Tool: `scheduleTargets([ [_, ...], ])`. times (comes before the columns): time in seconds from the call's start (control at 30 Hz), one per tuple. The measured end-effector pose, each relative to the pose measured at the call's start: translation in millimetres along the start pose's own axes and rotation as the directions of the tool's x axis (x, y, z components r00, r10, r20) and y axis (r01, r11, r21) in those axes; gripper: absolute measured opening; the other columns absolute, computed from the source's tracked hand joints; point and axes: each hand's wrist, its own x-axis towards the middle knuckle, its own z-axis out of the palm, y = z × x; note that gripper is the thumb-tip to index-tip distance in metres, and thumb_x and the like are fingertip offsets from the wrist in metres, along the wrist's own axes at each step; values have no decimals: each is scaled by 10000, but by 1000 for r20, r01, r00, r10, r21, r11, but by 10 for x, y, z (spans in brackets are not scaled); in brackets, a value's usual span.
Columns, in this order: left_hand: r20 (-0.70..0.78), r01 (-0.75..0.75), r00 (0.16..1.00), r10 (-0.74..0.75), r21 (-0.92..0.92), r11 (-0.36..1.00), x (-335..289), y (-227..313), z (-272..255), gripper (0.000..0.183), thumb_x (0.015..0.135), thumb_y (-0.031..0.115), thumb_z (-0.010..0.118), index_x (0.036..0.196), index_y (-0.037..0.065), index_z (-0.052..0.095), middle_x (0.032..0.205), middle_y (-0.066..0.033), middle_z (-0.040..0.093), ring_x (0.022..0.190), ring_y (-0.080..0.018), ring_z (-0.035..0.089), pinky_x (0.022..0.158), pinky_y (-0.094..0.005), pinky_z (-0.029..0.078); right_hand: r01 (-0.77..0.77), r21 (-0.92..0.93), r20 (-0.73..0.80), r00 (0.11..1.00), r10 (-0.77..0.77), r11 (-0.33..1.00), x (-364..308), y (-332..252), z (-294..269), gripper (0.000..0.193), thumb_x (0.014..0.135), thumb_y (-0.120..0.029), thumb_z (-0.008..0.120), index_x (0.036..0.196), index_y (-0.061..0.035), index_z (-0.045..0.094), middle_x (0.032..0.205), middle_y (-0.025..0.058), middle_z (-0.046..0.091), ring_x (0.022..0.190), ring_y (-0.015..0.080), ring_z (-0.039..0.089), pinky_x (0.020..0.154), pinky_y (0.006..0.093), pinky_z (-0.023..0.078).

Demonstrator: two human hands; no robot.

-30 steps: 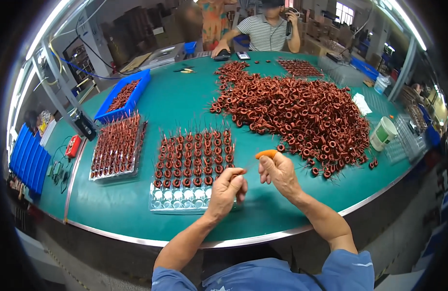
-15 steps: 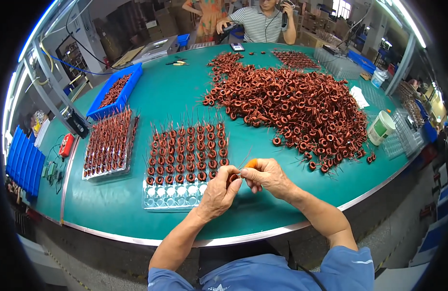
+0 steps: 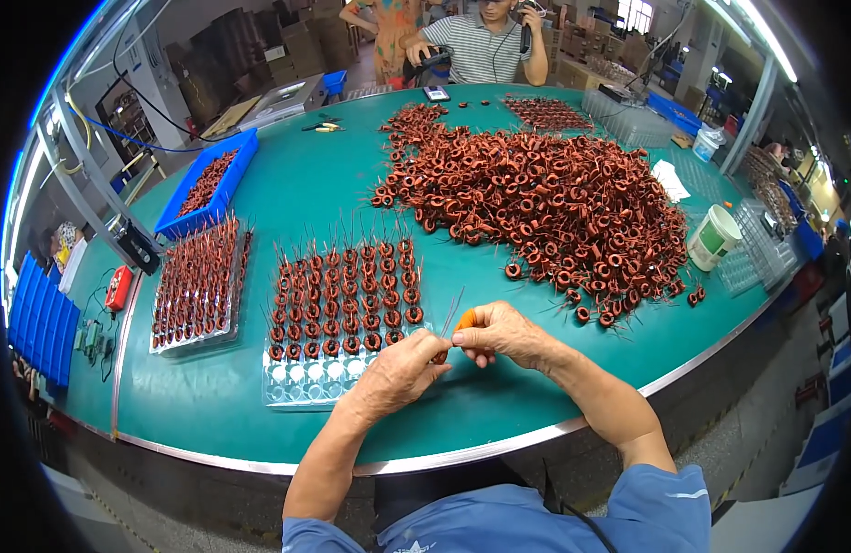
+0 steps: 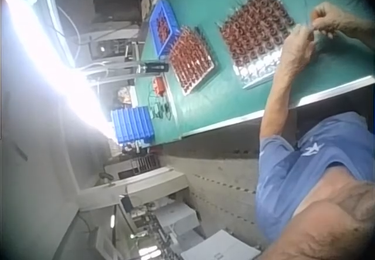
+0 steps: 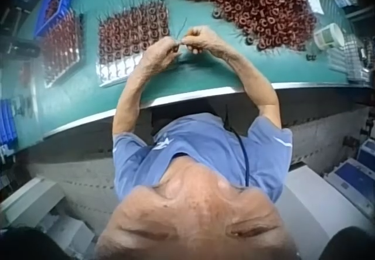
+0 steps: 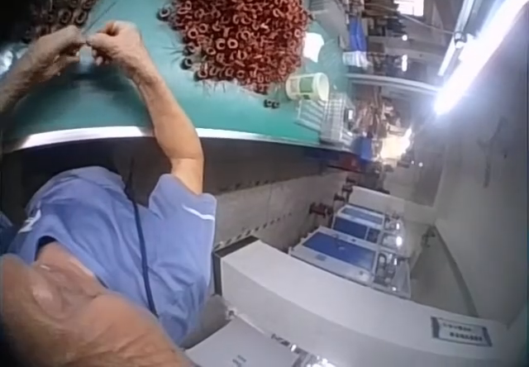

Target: Inspecting and placing copper wire coils into a plastic tray on a factory assembly line.

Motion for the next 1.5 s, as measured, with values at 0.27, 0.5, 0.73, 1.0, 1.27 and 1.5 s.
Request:
scheduleTargets([
  [0.27, -50, -183, 977, 207, 299, 937, 17, -41, 68, 329, 745, 41, 709, 1038, 50, 559, 876, -111, 569, 793, -279, 605, 652, -359, 511, -14, -117, -72, 997, 6, 993, 11, 12, 14, 216, 876, -232, 663, 885, -19, 631, 673, 19, 583, 551, 84, 546, 481, 211, 435],
  [0.5, -122, -81, 985, 118, 272, 959, -33, -38, 196, 327, 765, 98, 732, 1019, 31, 537, 826, -112, 571, 721, -265, 605, 625, -349, 501, 41, -259, -128, 989, -76, 965, -4, 12, 77, 222, 866, -223, 655, 827, -7, 624, 620, 9, 565, 530, 68, 501, 478, 228, 407],
  [0.73, -155, 70, 940, -305, -786, 615, 10, 83, 177, 273, 882, 42, 629, 1086, 11, 450, 843, -99, 597, 689, -153, 609, 649, -287, 528, 304, -188, -243, 907, -344, 934, -112, -30, 208, 219, 857, -202, 653, 803, 7, 609, 594, 12, 548, 498, 59, 470, 440, 227, 359],
  [1.0, -104, 1, 970, -222, -904, 428, -17, 89, 206, 252, 957, 128, 525, 1149, 36, 390, 948, -144, 561, 765, -191, 609, 692, -310, 535, 293, 44, -134, 949, -285, 955, -114, -68, 184, 226, 864, -209, 653, 803, 2, 598, 586, 11, 536, 479, 67, 459, 432, 223, 355],
  [1.27, -47, 107, 941, -336, -898, 427, 34, 114, 175, 320, 978, 160, 478, 1238, 9, 366, 908, -117, 563, 750, -172, 595, 689, -298, 524, 352, -111, -155, 918, -366, 930, -132, -32, 224, 236, 880, -214, 655, 847, 16, 615, 623, 14, 578, 511, 62, 499, 446, 222, 378],
  [1.5, 15, 239, 916, -401, -823, 515, 19, 51, 167, 250, 973, 163, 498, 1142, -21, 479, 825, -62, 574, 682, -116, 578, 624, -243, 497, 325, -188, -143, 925, -353, 927, -101, -27, 235, 261, 875, -240, 673, 861, 17, 628, 635, 16, 590, 519, 62, 505, 456, 222, 396],
])
